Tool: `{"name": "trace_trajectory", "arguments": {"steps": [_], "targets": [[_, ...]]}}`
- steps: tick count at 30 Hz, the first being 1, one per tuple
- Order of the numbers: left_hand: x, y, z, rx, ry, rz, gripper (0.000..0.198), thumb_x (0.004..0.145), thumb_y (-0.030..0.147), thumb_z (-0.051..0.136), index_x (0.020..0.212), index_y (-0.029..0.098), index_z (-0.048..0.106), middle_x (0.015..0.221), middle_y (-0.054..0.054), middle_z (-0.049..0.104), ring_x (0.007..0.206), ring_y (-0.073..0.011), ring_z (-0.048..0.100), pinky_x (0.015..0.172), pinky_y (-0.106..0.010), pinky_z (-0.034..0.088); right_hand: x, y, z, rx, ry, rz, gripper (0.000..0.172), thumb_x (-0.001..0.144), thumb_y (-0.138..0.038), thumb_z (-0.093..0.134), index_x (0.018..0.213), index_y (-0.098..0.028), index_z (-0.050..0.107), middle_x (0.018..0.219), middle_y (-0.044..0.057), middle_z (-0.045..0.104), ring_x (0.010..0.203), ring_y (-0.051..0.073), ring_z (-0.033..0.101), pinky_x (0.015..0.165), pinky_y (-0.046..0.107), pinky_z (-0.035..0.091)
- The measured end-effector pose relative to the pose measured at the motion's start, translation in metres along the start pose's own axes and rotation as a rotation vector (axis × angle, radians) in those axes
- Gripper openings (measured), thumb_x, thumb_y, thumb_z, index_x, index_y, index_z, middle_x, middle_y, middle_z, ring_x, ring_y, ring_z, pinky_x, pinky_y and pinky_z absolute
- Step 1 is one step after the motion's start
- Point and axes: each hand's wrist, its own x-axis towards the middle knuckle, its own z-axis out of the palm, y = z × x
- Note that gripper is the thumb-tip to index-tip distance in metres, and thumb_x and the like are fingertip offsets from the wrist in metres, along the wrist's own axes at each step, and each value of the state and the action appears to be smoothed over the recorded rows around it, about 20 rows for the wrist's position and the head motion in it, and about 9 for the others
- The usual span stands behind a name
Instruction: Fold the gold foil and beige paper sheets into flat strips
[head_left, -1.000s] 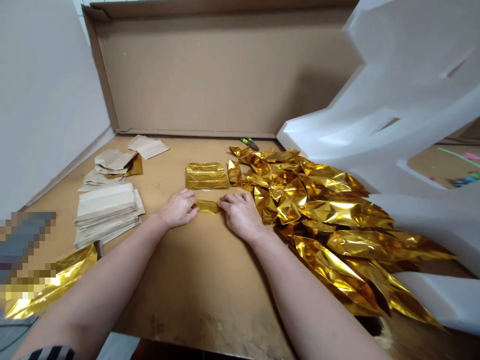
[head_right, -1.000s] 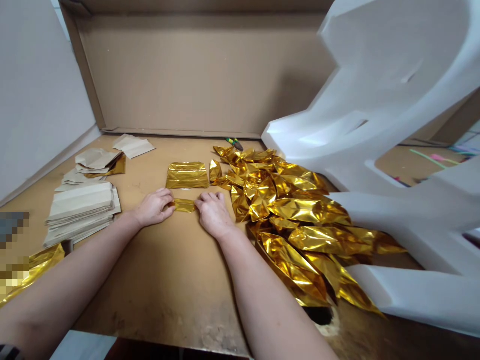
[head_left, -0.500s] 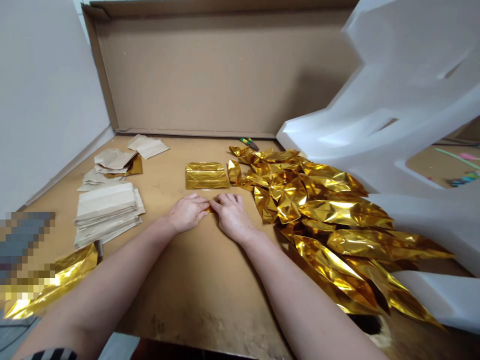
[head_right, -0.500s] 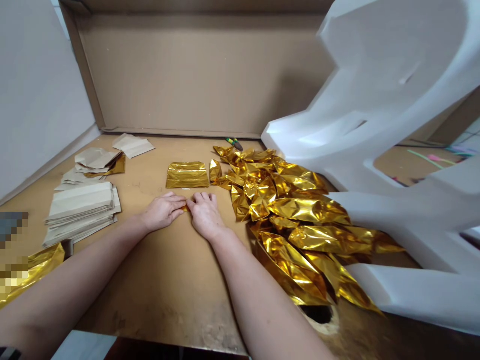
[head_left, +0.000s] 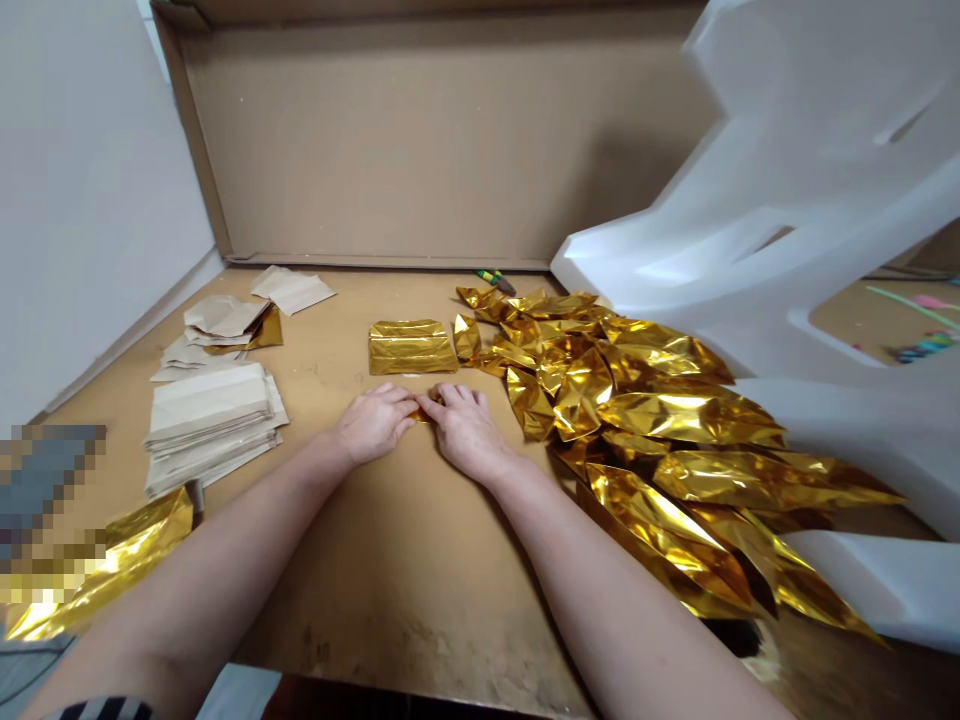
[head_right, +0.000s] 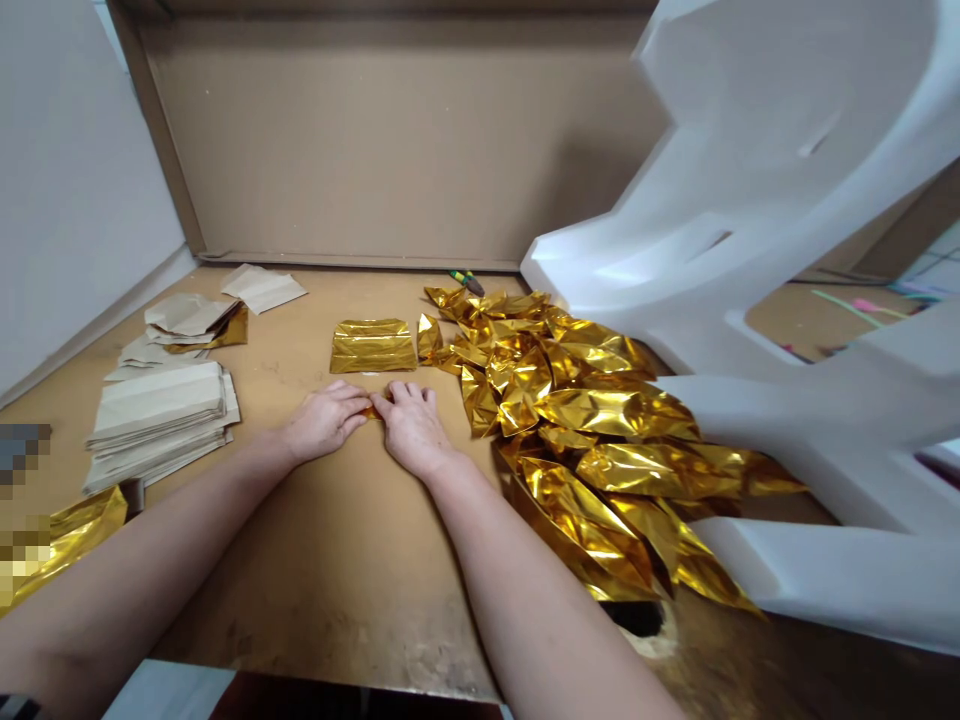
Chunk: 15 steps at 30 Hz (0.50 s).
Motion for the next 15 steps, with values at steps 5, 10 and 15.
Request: {"name": "trace_trajectory", "arguments": {"steps": [5,10,15], "targets": [[0.0002,0.0042,-0.0016,0.022,0.015,-0.022,0.021,0.087,0.018,0.048,0.103,0.019,0.060,0.105,-0.005,0.063,0.096,-0.0183,0.056,0.085,-0.031,0.048,0.0002,-0.0019,0.0007,0.003,-0.010,0.011,0.046,0.084,-0.009,0.033,0.126,-0.018,0.052,0.104,0.014,0.054,0.097,0.025,0.041,0.080,0.034,0.030],[0.0006,0.0048,-0.0048,0.042,-0.006,0.009,0.022,0.088,0.018,0.046,0.105,0.018,0.059,0.106,-0.005,0.062,0.098,-0.0181,0.056,0.086,-0.030,0.047,-0.0003,-0.0033,-0.0005,-0.035,-0.007,0.000,0.045,0.084,-0.009,0.033,0.125,-0.015,0.052,0.106,0.015,0.054,0.097,0.025,0.041,0.081,0.036,0.029],[0.0021,0.0053,-0.0096,0.094,-0.059,0.044,0.023,0.090,0.019,0.044,0.108,0.016,0.058,0.107,-0.006,0.062,0.099,-0.0186,0.055,0.087,-0.030,0.046,-0.0008,-0.0045,-0.0033,-0.088,-0.031,-0.010,0.042,0.087,-0.010,0.030,0.122,-0.015,0.053,0.106,0.014,0.055,0.097,0.025,0.043,0.082,0.037,0.028]]}}
